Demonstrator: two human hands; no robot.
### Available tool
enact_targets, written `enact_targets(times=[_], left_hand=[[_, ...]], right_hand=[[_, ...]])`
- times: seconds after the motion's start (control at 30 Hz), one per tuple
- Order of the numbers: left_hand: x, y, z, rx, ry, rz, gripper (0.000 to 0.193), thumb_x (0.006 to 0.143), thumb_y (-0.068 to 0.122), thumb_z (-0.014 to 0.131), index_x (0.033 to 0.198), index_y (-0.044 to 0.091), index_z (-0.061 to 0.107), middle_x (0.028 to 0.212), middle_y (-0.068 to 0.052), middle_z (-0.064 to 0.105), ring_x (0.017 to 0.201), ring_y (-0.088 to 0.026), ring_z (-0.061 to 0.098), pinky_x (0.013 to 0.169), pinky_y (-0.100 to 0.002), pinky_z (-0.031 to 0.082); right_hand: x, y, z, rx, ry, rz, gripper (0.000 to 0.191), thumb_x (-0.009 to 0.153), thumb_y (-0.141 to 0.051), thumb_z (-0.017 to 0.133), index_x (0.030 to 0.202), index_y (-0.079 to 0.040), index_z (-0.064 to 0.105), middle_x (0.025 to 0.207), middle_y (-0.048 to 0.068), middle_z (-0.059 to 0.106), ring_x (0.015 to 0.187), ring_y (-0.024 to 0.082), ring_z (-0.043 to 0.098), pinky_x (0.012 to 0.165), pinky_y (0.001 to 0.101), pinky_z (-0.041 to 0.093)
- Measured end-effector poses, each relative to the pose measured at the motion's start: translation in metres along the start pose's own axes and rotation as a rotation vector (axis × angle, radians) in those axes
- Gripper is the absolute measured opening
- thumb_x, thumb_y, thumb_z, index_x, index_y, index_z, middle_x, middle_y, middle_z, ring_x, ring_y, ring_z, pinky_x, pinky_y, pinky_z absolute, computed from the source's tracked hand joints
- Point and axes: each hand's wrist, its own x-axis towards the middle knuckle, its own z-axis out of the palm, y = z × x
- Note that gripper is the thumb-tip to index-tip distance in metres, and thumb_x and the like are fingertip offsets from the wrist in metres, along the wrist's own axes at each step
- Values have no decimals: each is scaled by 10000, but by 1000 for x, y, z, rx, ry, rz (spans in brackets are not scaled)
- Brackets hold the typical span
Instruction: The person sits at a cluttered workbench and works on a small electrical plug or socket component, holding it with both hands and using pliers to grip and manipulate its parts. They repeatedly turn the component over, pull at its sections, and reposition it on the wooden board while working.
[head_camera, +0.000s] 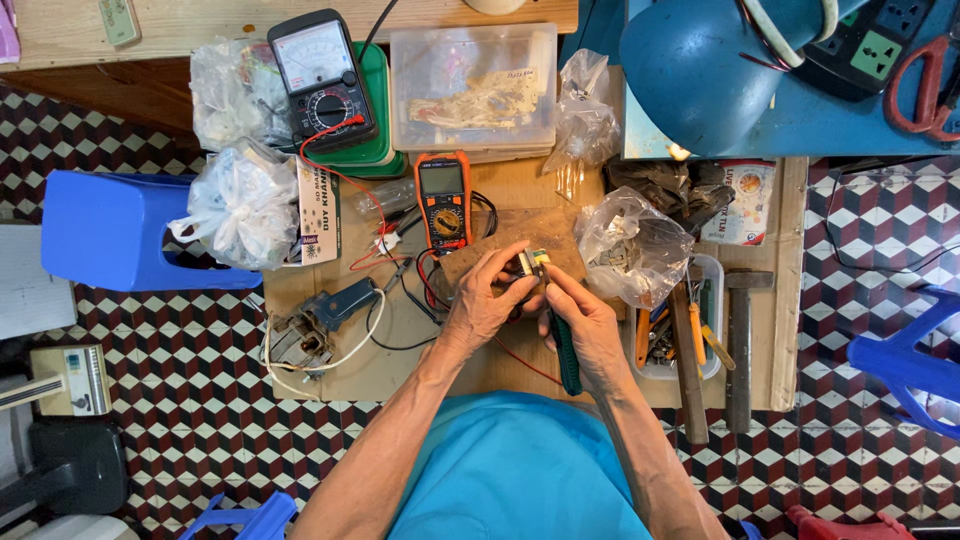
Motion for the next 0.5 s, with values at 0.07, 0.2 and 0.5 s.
enact_targets(times=[0.07,0.2,0.5], left_hand=[[0,0,0,16,0,2,487,926,198,742,1391,134,610,1150,-81,678,947,-199,721,779,-328,606],[0,-2,0,15,-6,8,491,931,196,729,1402,137,603,1153,-82,677,965,-204,723,790,-330,606],[-1,-1,-5,5,-29,25,491,942,198,717,1412,121,595,1209,-78,669,986,-194,717,833,-323,595]], right_hand=[[0,0,1,-16,5,8,570,989,-256,631,1502,-31,524,973,107,724,713,108,619,523,231,480],[1,0,1,-29,-3,7,566,987,-259,631,1502,-52,526,970,96,726,708,102,613,528,225,480],[2,1,3,-31,-10,-4,554,986,-256,636,1494,-55,543,974,95,727,714,99,614,522,217,480]])
